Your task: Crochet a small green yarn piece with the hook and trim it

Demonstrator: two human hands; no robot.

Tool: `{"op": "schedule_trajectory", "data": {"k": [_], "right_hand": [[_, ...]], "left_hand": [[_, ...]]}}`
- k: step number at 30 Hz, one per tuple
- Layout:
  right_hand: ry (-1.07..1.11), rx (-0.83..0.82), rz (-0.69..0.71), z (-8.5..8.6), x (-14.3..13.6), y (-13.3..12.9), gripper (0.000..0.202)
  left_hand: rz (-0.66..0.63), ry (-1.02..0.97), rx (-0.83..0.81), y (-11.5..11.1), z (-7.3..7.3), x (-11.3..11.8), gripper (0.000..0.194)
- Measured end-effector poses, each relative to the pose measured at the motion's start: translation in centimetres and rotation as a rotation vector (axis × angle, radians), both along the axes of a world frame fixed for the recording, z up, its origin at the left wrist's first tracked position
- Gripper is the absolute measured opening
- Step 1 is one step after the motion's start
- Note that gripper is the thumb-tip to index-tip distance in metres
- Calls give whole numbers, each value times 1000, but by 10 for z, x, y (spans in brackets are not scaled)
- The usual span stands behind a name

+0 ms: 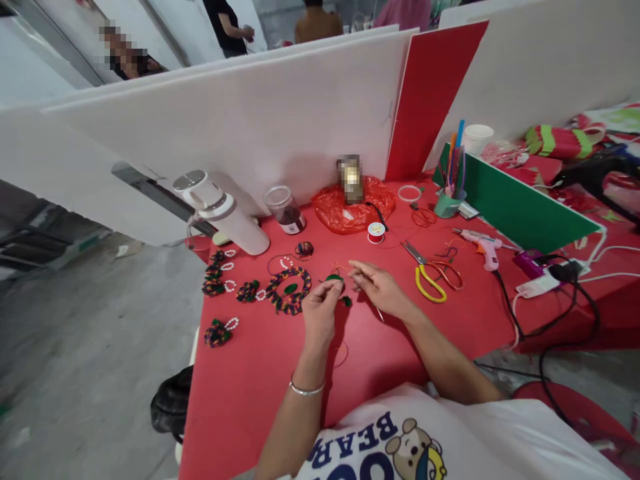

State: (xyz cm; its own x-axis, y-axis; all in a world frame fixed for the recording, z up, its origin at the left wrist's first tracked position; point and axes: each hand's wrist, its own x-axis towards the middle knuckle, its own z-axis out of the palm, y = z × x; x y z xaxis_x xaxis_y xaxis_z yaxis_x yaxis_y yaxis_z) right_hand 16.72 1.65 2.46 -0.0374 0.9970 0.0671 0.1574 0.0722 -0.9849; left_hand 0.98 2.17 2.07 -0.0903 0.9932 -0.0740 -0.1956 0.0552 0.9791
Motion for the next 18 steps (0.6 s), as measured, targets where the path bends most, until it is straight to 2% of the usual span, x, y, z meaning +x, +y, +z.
{"op": "schedule_trajectory", "data": {"k": [3, 6, 12, 15, 18], "right_hand": [[91, -85, 44, -10, -1, 0, 50], [93, -134, 88, -11, -1, -2, 55], [-214, 83, 154, -4, 0, -6, 41], [-272, 77, 143, -3, -1, -8, 37], [-238, 53, 91, -3, -3, -11, 25]], "left_hand": [[-2, -24, -31, 2, -4, -1, 21], [-7, -44, -63, 4, -7, -2, 24], [13, -51, -45, 3, -7, -2, 22], [0, -71, -46, 2, -5, -4, 20], [-8, -86, -59, 2, -5, -5, 18]]}}
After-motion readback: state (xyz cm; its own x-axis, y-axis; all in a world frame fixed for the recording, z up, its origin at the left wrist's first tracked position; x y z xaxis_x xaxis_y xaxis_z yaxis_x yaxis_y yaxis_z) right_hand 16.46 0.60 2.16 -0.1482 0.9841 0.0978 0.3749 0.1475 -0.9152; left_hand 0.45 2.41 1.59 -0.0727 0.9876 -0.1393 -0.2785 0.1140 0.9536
